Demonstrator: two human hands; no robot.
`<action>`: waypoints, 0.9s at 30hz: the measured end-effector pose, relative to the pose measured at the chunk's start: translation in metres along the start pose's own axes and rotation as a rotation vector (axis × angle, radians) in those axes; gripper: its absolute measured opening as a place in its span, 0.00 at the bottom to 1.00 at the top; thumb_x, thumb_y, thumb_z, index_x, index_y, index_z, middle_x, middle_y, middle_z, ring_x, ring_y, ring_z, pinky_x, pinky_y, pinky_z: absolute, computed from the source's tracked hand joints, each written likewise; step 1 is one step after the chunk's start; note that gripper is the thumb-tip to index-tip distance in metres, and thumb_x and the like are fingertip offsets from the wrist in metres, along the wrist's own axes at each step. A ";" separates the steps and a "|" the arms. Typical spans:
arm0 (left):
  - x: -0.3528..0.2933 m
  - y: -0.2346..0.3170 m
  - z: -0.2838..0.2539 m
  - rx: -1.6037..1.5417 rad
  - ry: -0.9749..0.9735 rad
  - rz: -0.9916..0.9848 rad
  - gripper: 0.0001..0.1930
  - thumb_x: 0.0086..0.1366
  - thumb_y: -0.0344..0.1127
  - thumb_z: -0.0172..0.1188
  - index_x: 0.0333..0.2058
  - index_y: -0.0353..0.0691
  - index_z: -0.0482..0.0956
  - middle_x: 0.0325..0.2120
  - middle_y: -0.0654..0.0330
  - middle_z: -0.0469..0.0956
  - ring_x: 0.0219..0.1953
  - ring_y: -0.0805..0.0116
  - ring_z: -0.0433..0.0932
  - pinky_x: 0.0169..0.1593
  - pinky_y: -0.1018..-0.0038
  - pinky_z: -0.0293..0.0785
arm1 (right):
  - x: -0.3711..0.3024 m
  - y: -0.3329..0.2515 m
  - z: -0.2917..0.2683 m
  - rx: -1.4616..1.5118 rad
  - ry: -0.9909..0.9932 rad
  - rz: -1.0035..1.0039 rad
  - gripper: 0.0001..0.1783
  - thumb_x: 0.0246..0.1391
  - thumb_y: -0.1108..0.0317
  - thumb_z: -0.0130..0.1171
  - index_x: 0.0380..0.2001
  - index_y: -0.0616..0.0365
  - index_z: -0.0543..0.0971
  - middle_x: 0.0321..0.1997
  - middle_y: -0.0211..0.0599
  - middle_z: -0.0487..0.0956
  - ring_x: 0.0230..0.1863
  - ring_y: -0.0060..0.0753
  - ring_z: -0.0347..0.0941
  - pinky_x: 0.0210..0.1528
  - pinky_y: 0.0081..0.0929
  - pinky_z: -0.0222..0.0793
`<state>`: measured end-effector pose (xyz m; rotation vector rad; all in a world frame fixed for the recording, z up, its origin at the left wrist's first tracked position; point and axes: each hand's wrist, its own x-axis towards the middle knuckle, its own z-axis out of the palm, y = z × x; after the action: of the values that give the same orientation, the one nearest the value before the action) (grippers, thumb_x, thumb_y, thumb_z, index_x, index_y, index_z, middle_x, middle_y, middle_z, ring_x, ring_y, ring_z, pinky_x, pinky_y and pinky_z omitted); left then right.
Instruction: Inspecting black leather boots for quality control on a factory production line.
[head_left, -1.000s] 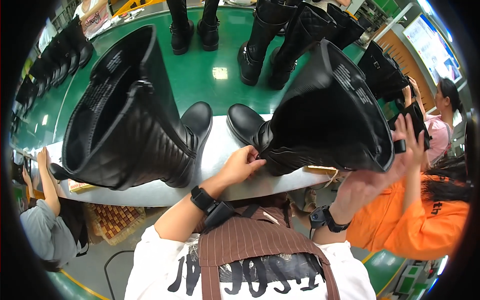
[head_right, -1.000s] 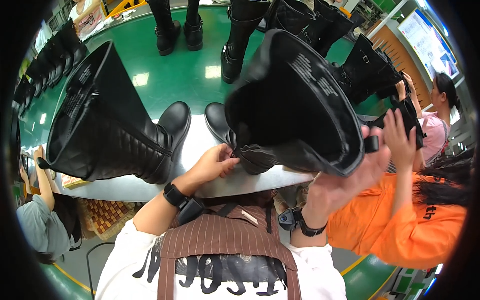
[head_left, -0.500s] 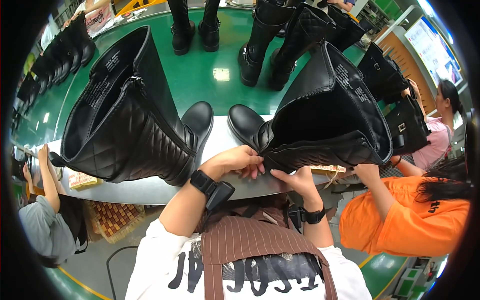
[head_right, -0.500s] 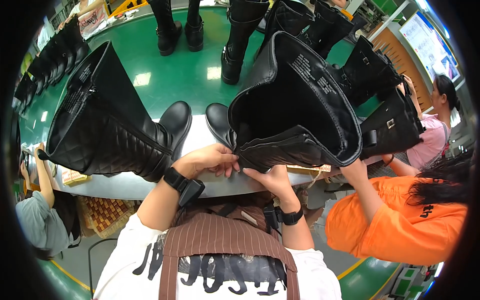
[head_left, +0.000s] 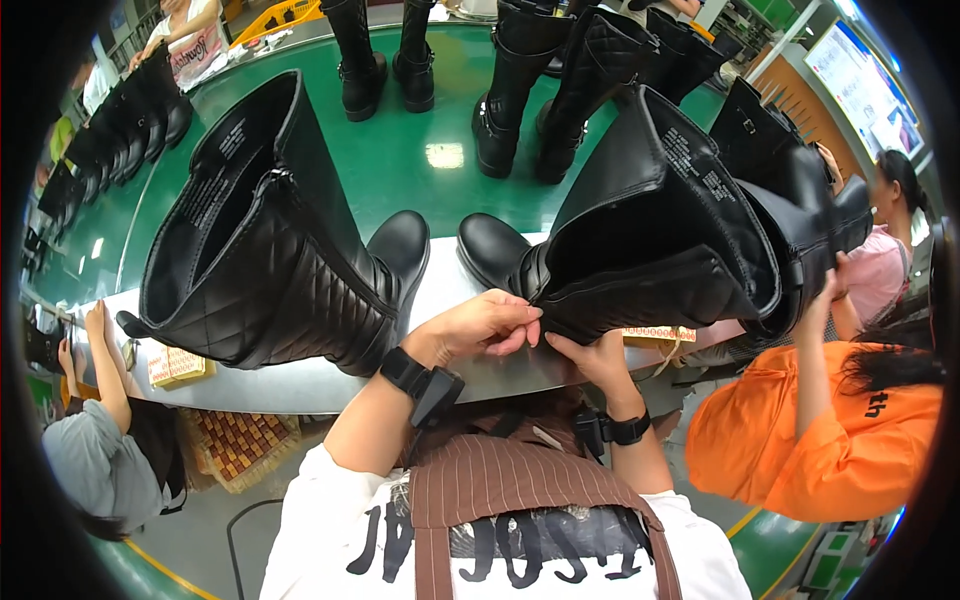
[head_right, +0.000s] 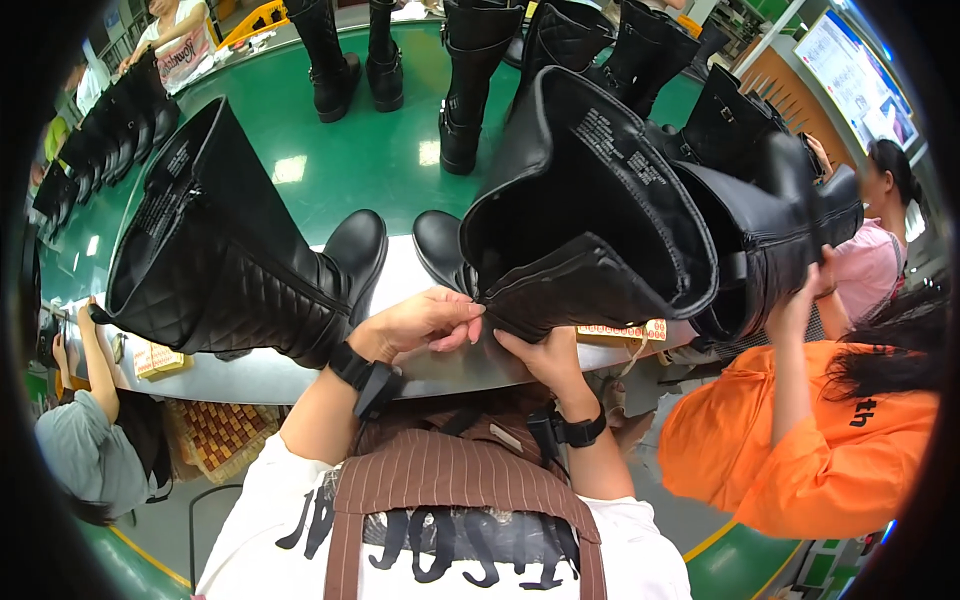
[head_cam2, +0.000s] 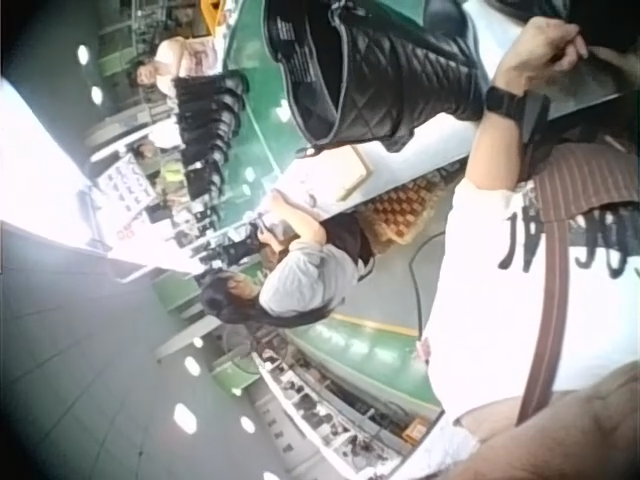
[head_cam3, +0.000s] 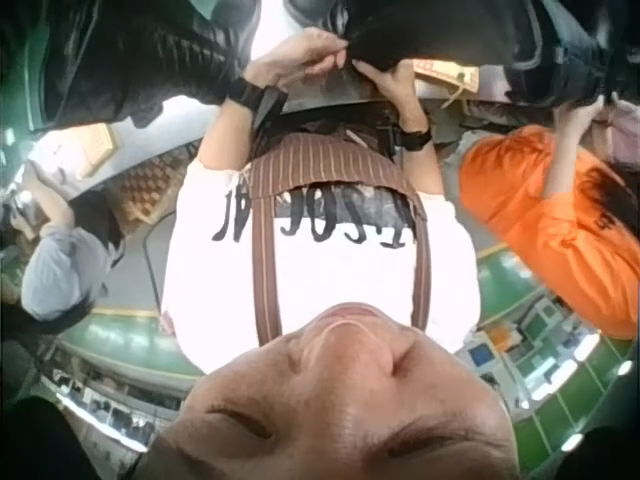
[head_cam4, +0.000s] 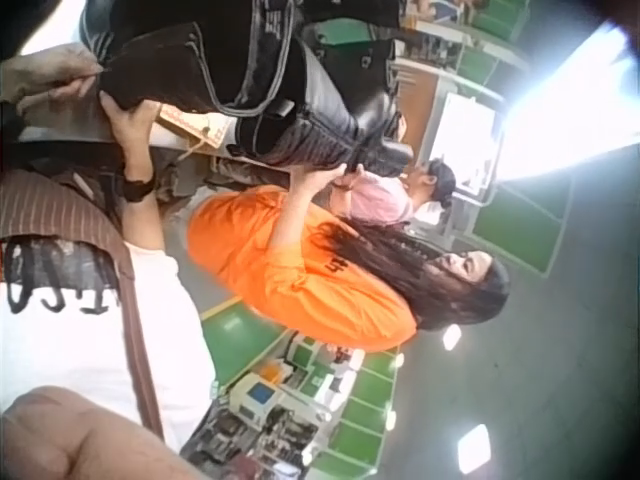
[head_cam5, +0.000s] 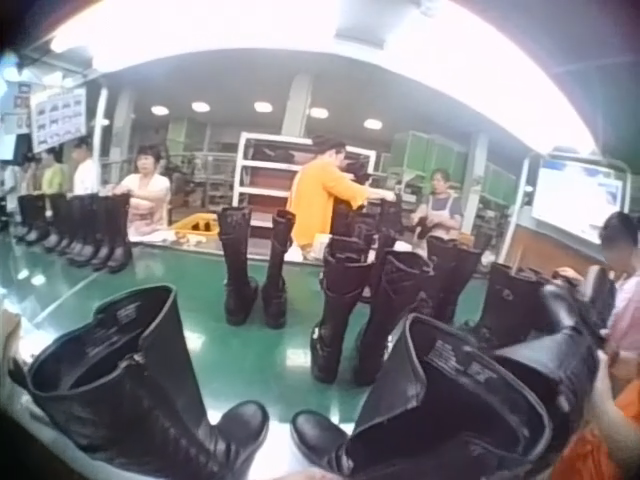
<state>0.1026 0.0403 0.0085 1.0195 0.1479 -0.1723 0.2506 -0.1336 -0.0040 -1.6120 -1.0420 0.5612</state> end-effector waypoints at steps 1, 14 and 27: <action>-0.001 0.007 0.007 0.013 -0.016 0.042 0.19 0.72 0.42 0.48 0.25 0.35 0.77 0.10 0.66 0.69 0.12 0.80 0.62 0.19 0.82 0.56 | 0.000 -0.001 -0.001 0.000 0.007 -0.001 0.23 0.40 0.77 0.71 0.43 0.64 0.77 0.43 0.35 0.79 0.44 0.29 0.74 0.51 0.28 0.69; -0.057 0.130 0.121 0.009 -0.091 0.313 0.20 0.72 0.39 0.46 0.23 0.31 0.74 0.08 0.63 0.65 0.09 0.78 0.60 0.16 0.81 0.55 | 0.006 0.011 0.001 -0.097 -0.026 -0.119 0.35 0.39 0.69 0.72 0.55 0.60 0.73 0.54 0.42 0.76 0.57 0.41 0.71 0.61 0.37 0.64; -0.087 0.089 0.098 0.525 0.131 0.320 0.18 0.72 0.44 0.48 0.42 0.32 0.78 0.24 0.62 0.77 0.28 0.76 0.73 0.33 0.76 0.69 | 0.004 -0.018 -0.007 -0.023 -0.037 -0.074 0.30 0.42 0.62 0.75 0.48 0.63 0.77 0.43 0.38 0.81 0.43 0.28 0.76 0.48 0.28 0.72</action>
<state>0.0405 0.0081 0.1507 1.5623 0.0561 0.1586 0.2516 -0.1336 0.0158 -1.5815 -1.1342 0.5331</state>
